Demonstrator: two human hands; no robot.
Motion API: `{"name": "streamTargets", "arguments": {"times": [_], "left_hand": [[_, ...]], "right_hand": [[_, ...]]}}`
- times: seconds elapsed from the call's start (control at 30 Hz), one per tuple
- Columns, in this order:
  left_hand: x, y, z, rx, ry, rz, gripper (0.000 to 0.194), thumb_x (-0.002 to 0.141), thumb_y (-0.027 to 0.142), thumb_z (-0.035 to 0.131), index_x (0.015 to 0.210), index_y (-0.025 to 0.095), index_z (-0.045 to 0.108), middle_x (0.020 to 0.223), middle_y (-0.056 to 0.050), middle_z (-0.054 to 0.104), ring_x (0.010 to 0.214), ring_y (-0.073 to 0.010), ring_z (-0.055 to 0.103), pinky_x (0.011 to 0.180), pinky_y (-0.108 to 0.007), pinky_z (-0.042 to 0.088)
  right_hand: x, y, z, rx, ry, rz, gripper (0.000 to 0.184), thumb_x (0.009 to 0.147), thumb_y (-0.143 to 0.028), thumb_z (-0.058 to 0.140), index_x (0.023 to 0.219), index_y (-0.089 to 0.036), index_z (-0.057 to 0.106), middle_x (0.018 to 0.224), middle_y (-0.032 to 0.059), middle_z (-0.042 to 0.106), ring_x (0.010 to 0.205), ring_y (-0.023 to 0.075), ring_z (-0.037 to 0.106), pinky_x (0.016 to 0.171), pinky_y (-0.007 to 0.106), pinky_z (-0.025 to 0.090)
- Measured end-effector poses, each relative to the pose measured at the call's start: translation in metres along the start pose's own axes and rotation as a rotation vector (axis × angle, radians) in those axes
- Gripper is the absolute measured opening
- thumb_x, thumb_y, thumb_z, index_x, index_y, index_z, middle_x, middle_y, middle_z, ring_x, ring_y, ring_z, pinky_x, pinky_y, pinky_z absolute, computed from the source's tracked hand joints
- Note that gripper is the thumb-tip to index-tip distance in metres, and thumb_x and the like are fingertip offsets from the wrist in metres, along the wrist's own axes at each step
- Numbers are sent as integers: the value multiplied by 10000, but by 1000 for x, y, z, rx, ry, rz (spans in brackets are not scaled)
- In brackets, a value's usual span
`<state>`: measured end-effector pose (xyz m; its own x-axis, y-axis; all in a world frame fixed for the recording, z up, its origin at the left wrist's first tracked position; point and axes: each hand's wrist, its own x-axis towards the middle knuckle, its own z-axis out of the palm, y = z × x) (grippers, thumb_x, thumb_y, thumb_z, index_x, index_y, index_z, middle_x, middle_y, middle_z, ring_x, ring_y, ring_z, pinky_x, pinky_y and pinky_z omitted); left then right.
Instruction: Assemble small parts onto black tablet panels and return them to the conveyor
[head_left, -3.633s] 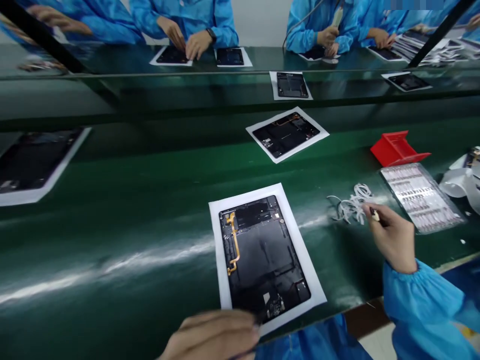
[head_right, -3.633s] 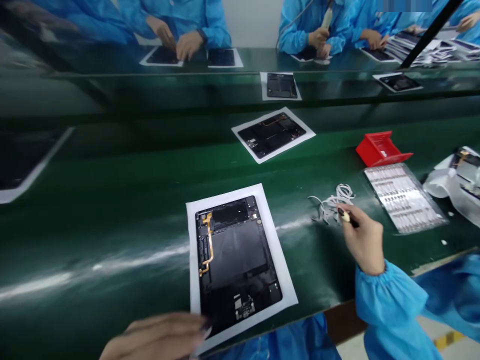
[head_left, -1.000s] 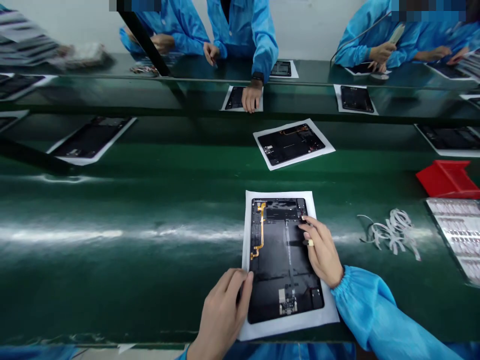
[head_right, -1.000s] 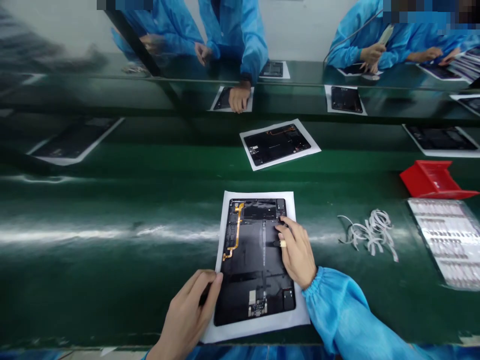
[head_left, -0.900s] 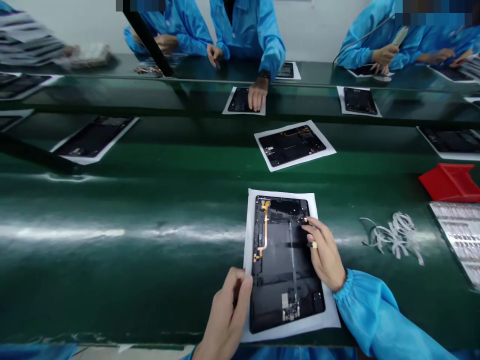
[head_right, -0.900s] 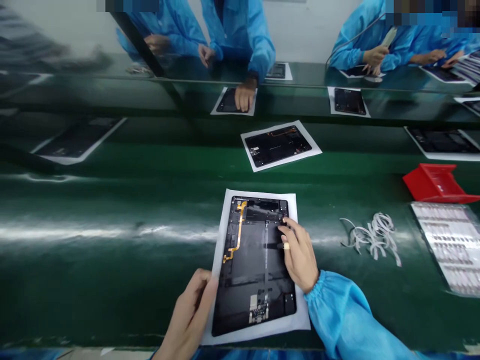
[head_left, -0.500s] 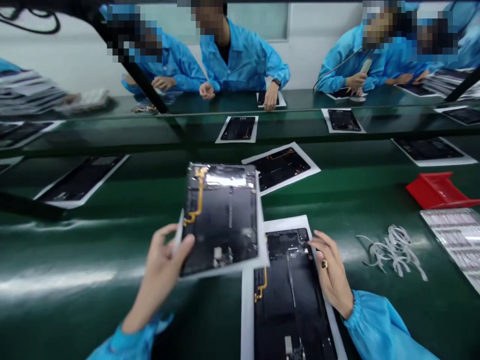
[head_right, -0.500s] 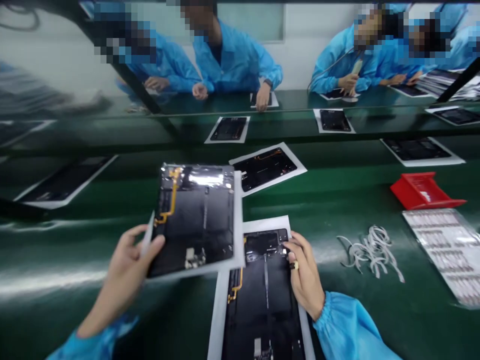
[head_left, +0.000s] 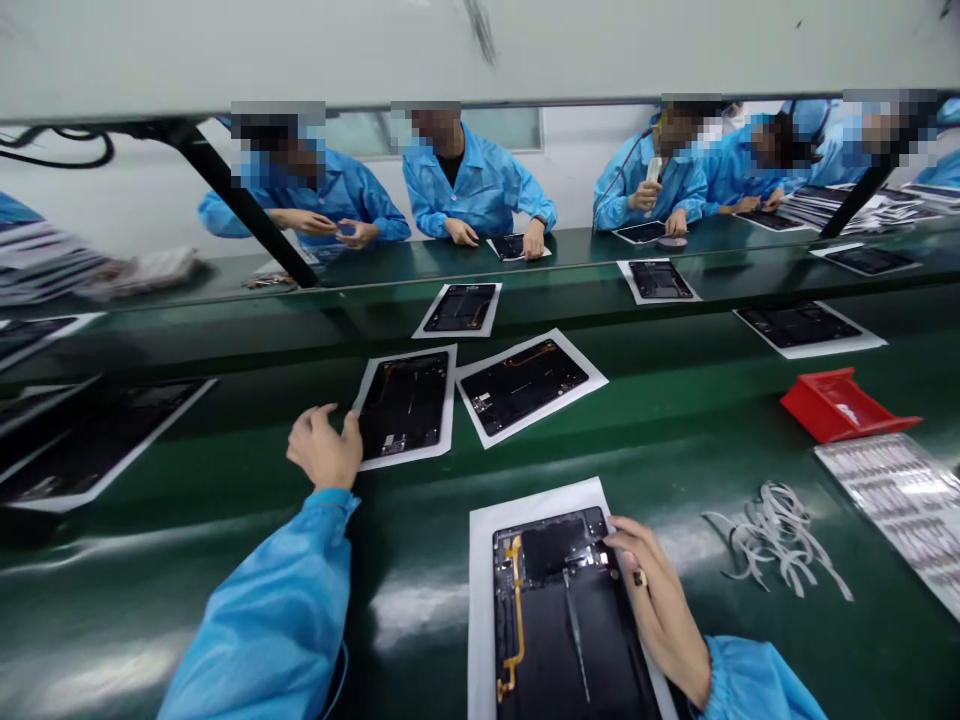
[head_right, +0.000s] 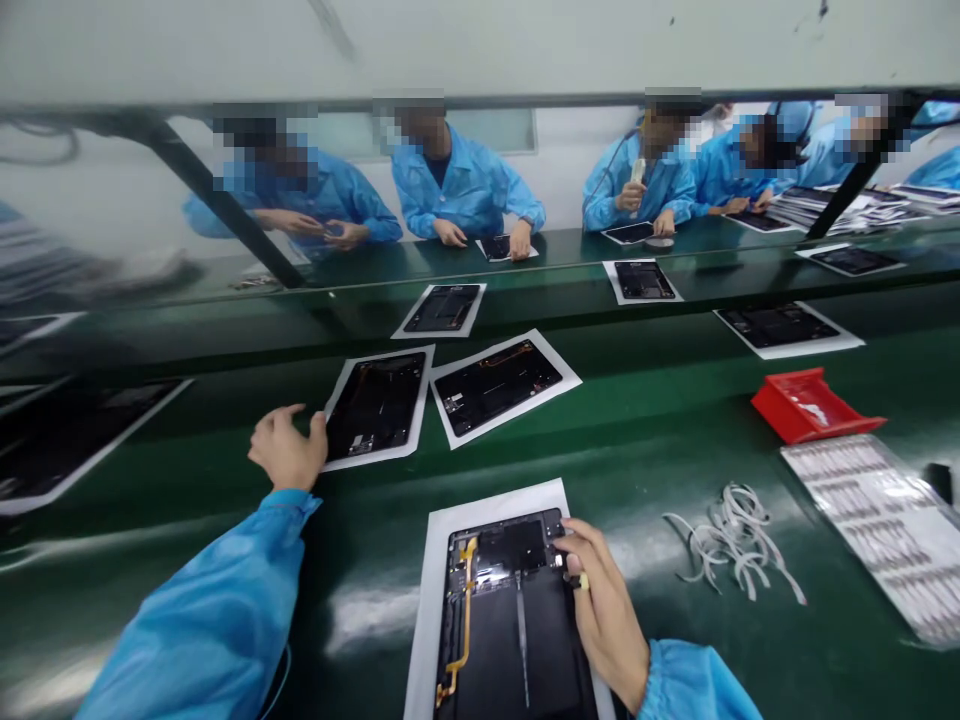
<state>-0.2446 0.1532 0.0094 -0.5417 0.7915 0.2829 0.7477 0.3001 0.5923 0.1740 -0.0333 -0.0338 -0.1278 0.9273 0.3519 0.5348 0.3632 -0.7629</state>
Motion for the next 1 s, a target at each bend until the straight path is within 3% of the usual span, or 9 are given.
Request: {"name": "streamTargets", "arguments": {"times": [0.07, 0.2, 0.37, 0.5, 0.63, 0.87, 1.0], "left_hand": [[-16, 15, 9, 83, -14, 92, 306, 921, 296, 410, 1143, 132, 542, 1251, -196, 512, 1269, -382, 384, 984, -505, 338], [-47, 52, 47, 187, -199, 247, 222, 833, 374, 560, 843, 169, 647, 1090, -139, 598, 1115, -352, 496, 959, -443, 353], [-62, 77, 80, 239, -237, 195, 226, 874, 241, 498, 963, 85, 635, 1131, -229, 549, 1159, -393, 455, 946, -483, 341], [-59, 78, 83, 189, -259, 85, 233, 914, 229, 522, 1072, 80, 605, 1201, -187, 547, 1204, -344, 458, 1002, -517, 334], [-52, 77, 83, 33, -299, -67, 312, 911, 304, 597, 1177, 143, 576, 1250, -105, 561, 1139, -270, 545, 966, -509, 440], [-48, 75, 71, -525, -423, -302, 300, 926, 326, 583, 1161, 138, 585, 1145, -83, 615, 975, -229, 630, 816, -411, 548], [-53, 87, 65, -872, -528, -442, 260, 954, 313, 536, 1107, 112, 595, 1011, -88, 667, 828, -170, 664, 736, -342, 570]], "right_hand": [[0, 0, 0, 3, -5, -6, 305, 985, -192, 341, 1165, -238, 582, 1256, 102, 576, 1157, 205, 594, 942, 323, 531], [0, -1, -1, 3, -2, -14, 293, 987, -202, 352, 1155, -237, 590, 1246, 110, 585, 1143, 215, 603, 934, 342, 538], [1, -1, -2, -5, 14, -51, 280, 987, -210, 361, 1114, -226, 609, 1211, 116, 602, 1111, 214, 620, 902, 326, 551], [1, -3, -2, -1, 13, -46, 277, 988, -212, 353, 1093, -222, 609, 1211, 117, 596, 1123, 212, 612, 909, 325, 544], [1, -5, -3, 22, 22, -38, 278, 988, -215, 348, 1072, -227, 612, 1200, 110, 597, 1116, 209, 617, 915, 320, 539], [1, -3, -2, 107, 26, -10, 295, 997, -236, 332, 1092, -220, 610, 1237, 112, 559, 1159, 203, 575, 960, 322, 495], [3, -7, -4, 172, 33, 62, 315, 1004, -295, 335, 1068, -224, 636, 1227, 109, 574, 1154, 206, 568, 967, 321, 470]]}}
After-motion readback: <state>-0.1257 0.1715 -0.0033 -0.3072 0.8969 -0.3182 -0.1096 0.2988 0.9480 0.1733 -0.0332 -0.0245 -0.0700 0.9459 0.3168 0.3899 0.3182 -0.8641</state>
